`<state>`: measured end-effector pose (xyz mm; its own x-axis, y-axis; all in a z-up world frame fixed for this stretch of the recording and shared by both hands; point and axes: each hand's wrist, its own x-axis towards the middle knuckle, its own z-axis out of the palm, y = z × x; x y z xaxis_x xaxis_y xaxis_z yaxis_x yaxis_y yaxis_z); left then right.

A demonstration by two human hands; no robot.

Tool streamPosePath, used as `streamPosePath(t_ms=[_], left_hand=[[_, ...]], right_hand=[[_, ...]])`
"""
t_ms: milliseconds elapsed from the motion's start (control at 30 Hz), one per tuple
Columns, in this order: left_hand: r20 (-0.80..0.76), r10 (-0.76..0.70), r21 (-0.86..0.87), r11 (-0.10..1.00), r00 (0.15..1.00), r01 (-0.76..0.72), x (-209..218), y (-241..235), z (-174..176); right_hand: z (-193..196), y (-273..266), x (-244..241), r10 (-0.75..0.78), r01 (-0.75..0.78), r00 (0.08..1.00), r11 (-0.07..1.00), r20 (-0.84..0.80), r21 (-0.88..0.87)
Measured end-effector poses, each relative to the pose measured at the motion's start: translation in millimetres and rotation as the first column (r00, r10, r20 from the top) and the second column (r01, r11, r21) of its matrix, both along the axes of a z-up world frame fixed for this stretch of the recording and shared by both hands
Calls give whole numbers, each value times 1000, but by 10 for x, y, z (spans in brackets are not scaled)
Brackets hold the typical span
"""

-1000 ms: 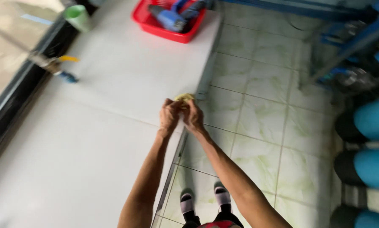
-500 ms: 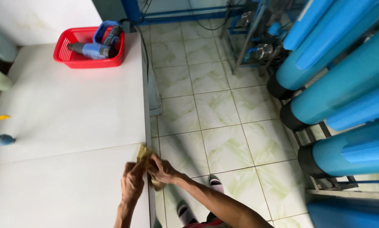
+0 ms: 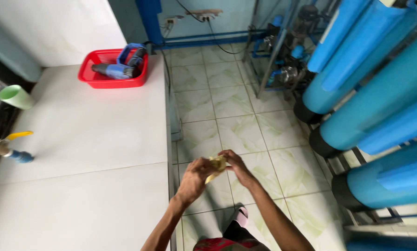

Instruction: Wiping a countertop and window sill with a yellow cloth in a water purification facility.

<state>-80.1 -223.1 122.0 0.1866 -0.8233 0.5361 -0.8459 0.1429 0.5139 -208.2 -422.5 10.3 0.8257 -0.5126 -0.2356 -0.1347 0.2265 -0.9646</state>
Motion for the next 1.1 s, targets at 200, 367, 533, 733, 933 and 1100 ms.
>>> streamPosePath(t_ms=[200,367,533,733,933,1100], left_hand=[[-168,-19,-9,1000,986,18,73,-858,-238],[-625,114,-50,981,772,-185,16,-1361,-284],[-531,287,-158,891,797,-426,147,-1714,-330],[-985,91,73,990,-147,124,281,-1981,-223],[-947,14,-98,939,321,-329,440,-2357,-57],[-931,40,-97,931,364,-351,601,-2388,247]], right_hand=[[143,-365,-50,13,-75,993,830,115,552],[121,-557,232,-167,27,974,753,150,658],[317,-925,309,-217,-2,947,731,236,682],[1043,-1232,292,-52,-325,894,610,446,723],[1108,-1632,279,162,-196,965,968,209,154],[1106,-1997,296,-14,21,1000,928,23,-371]])
